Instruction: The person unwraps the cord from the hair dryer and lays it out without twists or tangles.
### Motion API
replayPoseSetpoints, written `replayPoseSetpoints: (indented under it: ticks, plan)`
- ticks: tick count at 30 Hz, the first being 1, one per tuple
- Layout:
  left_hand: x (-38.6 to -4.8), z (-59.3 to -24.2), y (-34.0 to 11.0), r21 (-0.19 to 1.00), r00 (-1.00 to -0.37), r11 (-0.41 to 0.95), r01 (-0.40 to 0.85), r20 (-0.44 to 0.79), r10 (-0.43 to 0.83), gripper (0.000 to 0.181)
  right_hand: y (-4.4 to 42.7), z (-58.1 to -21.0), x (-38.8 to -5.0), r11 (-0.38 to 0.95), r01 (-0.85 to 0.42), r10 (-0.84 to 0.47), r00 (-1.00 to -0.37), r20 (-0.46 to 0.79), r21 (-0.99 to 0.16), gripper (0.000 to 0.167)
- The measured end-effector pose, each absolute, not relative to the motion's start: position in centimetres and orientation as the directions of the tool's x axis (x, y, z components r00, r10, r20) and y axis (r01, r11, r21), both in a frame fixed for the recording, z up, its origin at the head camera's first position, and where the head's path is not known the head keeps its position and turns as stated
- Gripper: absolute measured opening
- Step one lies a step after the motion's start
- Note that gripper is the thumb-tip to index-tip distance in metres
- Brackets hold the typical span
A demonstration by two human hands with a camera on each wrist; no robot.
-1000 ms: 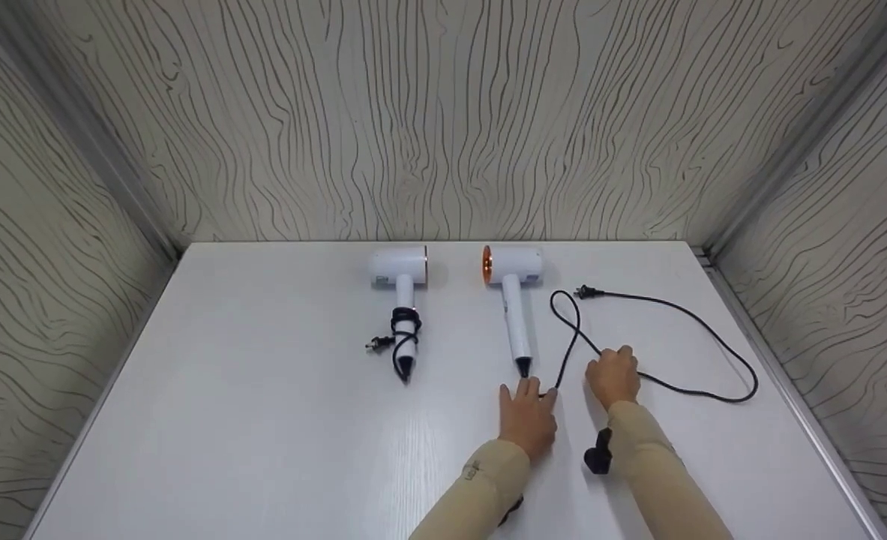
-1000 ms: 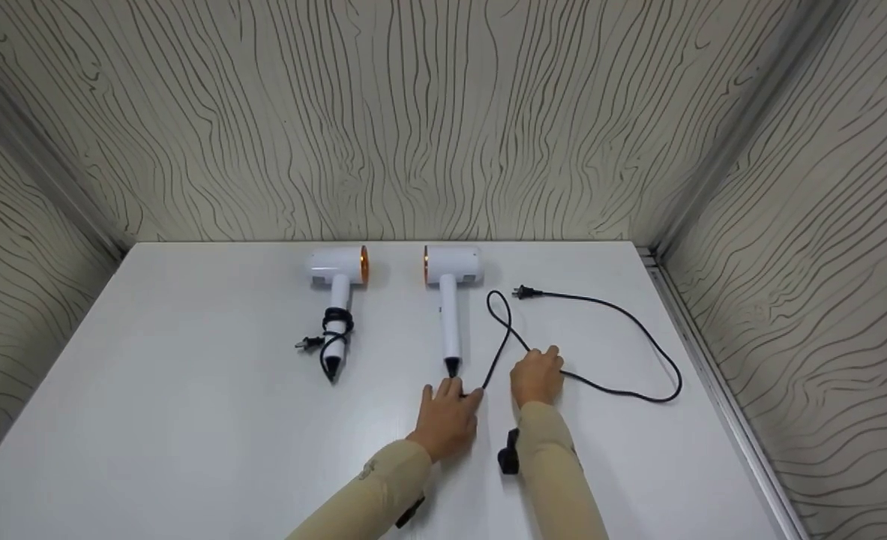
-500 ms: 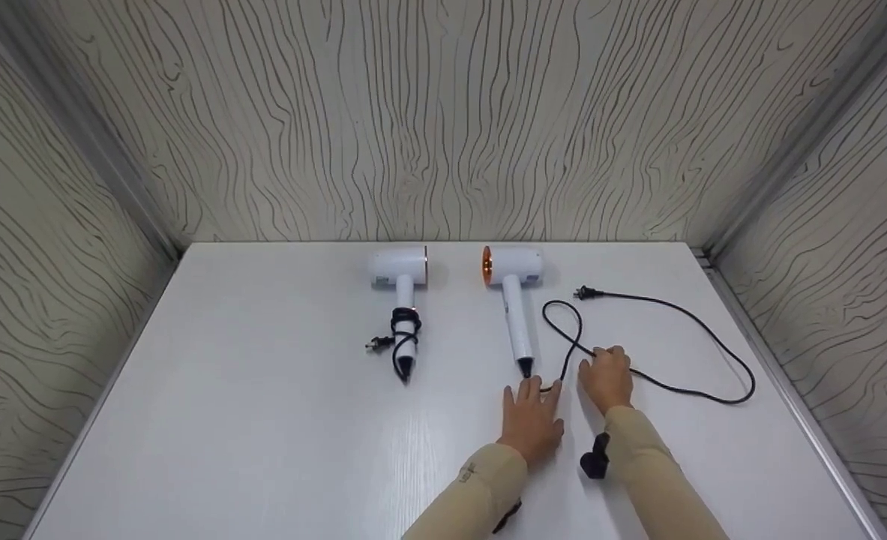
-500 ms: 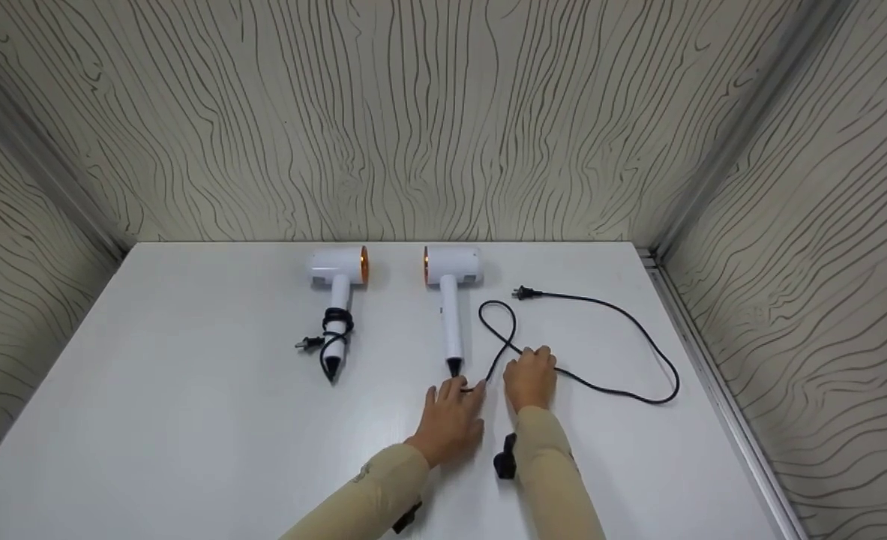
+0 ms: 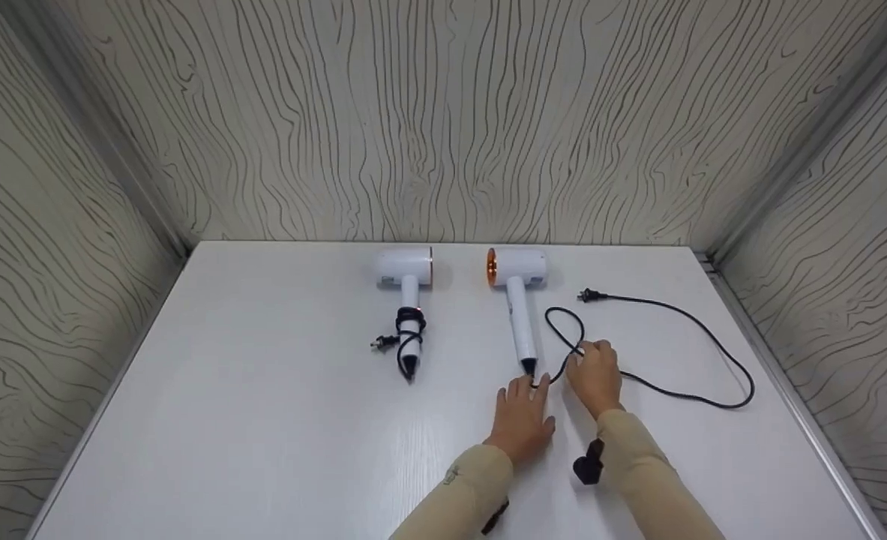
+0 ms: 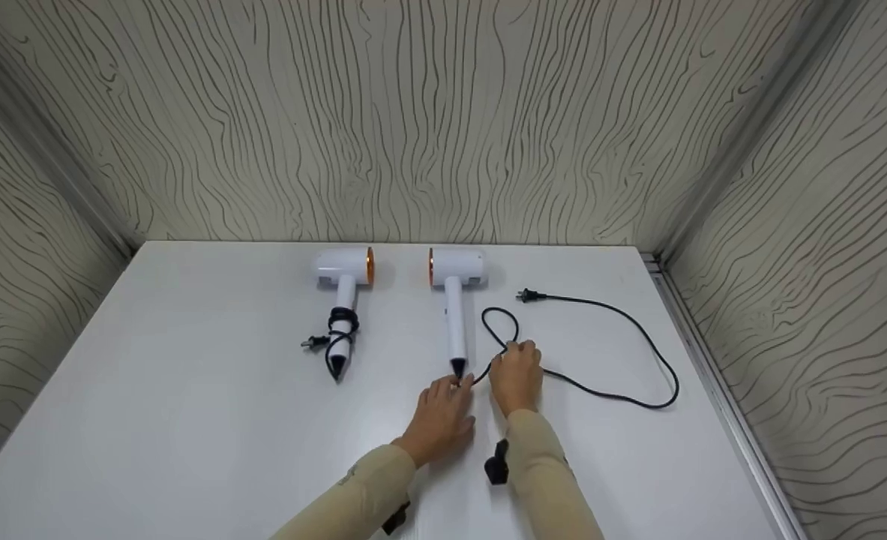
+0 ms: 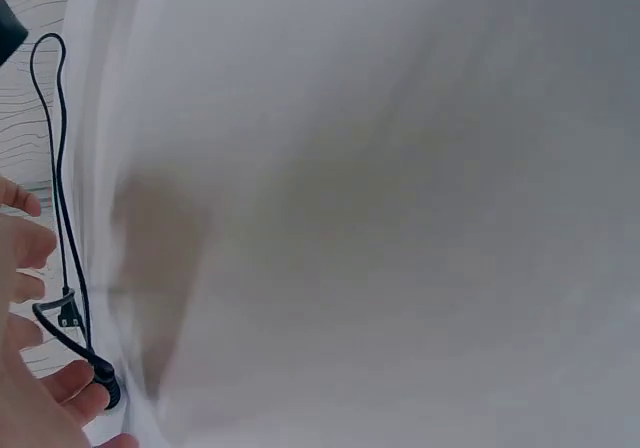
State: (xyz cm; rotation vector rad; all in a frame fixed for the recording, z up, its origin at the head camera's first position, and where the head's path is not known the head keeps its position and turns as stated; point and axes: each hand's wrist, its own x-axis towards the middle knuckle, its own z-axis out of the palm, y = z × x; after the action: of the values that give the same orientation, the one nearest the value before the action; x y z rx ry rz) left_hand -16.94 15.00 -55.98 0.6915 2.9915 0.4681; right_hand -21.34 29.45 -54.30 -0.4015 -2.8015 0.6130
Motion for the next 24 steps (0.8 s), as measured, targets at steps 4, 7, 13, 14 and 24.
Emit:
replayPoseSetpoints:
  ticks: [4,7,13,14,24]
  plan:
    - [-17.2,-56.4,13.0,0.418,-0.894,0.796,0.439,0.116,0.432,0.048,27.6,-54.0,-21.4,0.874,0.15,0.273,-0.939,0.211,-0.462,0.034]
    - [-17.2,-56.8,11.2,0.531,-0.896,0.728,0.434,0.172,0.409,0.038,26.2,-53.8,-21.4,0.876,0.104,0.237,-0.943,0.232,-0.471,0.033]
    - [-16.9,-57.7,7.1,0.732,-0.916,0.567,0.378,0.205,0.346,0.028,23.4,-53.8,-21.2,0.933,-0.003,0.147,-0.91,0.387,-0.361,0.025]
    - [-16.8,-57.8,6.4,0.76,-0.921,0.54,0.362,0.204,0.332,0.028,22.9,-53.8,-21.2,0.935,-0.023,0.133,-0.901,0.412,-0.353,0.024]
    - [-16.8,-58.1,1.3,0.9,-0.973,0.39,0.197,0.133,0.186,0.026,19.3,-54.3,-21.5,0.885,-0.102,0.091,-0.919,0.383,-0.455,0.021]
